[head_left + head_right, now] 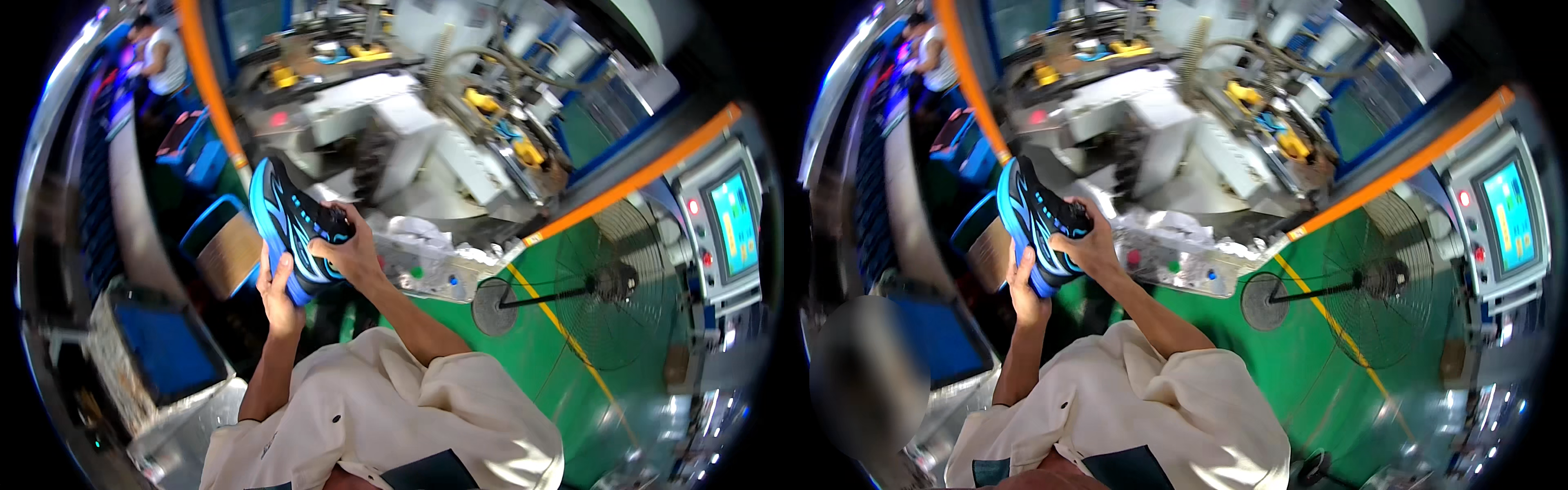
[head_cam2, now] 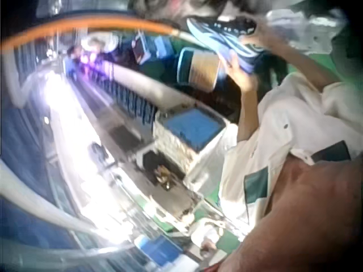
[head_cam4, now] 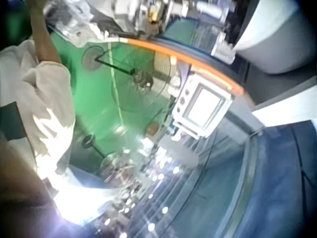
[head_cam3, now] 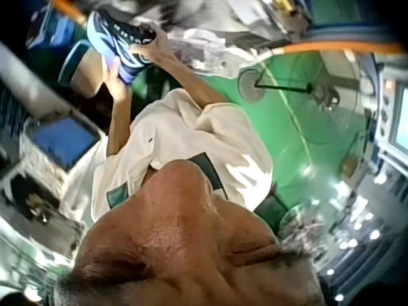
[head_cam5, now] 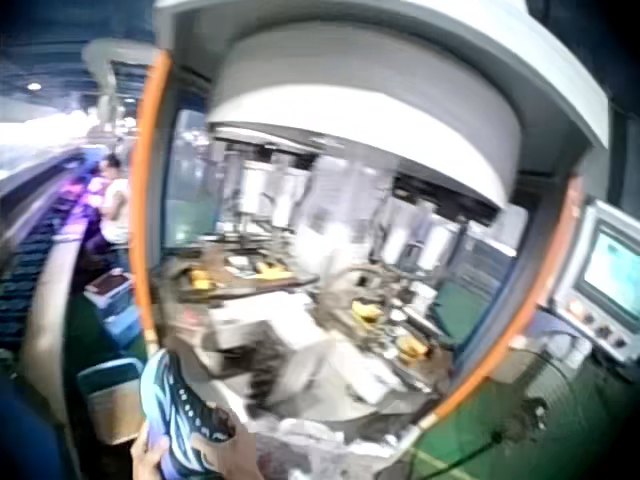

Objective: The person picks up blue shoes from a conveyor belt, places them into an industrial machine for processing, and returns them to the belt.

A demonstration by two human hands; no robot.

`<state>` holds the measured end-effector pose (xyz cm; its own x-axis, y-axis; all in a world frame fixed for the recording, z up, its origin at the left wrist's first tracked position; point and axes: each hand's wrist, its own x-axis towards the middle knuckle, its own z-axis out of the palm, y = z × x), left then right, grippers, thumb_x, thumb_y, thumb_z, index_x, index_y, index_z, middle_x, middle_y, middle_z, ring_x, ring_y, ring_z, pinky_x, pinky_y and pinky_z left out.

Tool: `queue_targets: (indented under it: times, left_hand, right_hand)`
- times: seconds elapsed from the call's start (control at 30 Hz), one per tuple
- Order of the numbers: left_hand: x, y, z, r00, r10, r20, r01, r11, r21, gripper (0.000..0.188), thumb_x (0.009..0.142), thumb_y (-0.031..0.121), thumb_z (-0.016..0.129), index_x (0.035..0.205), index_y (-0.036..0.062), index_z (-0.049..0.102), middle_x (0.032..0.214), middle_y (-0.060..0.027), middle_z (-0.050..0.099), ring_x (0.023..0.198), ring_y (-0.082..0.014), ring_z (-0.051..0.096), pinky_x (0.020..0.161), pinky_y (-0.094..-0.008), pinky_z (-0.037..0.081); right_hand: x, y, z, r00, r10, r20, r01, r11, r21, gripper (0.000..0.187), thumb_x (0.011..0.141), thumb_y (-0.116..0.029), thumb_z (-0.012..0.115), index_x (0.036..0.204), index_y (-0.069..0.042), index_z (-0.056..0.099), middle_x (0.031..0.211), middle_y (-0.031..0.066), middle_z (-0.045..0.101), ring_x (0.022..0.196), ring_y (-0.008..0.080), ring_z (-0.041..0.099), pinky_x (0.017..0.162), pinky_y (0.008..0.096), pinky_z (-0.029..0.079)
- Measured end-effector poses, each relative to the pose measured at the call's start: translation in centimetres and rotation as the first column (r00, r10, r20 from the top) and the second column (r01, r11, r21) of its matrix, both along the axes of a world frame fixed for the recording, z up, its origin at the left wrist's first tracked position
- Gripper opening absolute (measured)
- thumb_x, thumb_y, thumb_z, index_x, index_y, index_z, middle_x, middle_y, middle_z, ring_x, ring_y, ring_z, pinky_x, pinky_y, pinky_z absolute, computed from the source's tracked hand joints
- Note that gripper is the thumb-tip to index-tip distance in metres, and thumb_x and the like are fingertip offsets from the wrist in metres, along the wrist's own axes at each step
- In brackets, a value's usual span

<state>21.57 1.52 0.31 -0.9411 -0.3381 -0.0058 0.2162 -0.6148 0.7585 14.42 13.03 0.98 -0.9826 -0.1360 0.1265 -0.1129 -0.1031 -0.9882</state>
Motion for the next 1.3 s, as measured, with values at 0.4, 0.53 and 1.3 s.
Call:
queue_targets:
  times: [0.4,0.53,1.3]
  left_hand:
    - [-21.4,19.7,-1.4,0.83,-0.528,0.18,0.558,0.77,-0.311,0.071,0.088,0.032,0.063,0.14,-0.0051,0.031,0.136,-0.0194,0.045,0.125,-0.0231,0.045,0.103,-0.035,0.037]
    - [-34.2,25.8,-6.4,0.858,-0.412,0.307,0.514,0.699,-0.497,0.078,0.08,0.031,0.071,0.134,-0.0102,0.034,0.13,-0.0233,0.049,0.117,-0.0247,0.052,0.096,-0.0339,0.043]
    - [-17.7,-6.1,2.2,0.746,-0.13,0.653,0.421,0.852,-0.311,0.075,0.062,0.015,0.077,0.127,-0.0068,0.048,0.104,-0.0115,0.058,0.095,-0.0179,0.056,0.082,-0.0307,0.046]
  right_hand:
    - [-2.9,27.0,-0.7,0.694,-0.719,-0.043,0.687,0.678,-0.262,0.063,0.065,0.01,0.068,0.123,-0.007,0.054,0.106,0.0037,0.058,0.09,0.0146,0.057,0.083,0.0281,0.047]
    - [-1.1,30.1,0.2,0.549,-0.822,-0.15,0.819,0.565,-0.102,0.073,0.066,-0.022,0.083,0.127,-0.001,0.05,0.117,0.0103,0.056,0.101,0.0221,0.056,0.092,0.0351,0.045]
    - [-41.0,18.8,-1.7,0.822,-0.569,-0.005,0.213,0.3,0.93,0.054,0.061,-0.031,0.08,0.098,0.004,0.063,0.098,0.0207,0.067,0.095,0.0291,0.065,0.084,0.039,0.051]
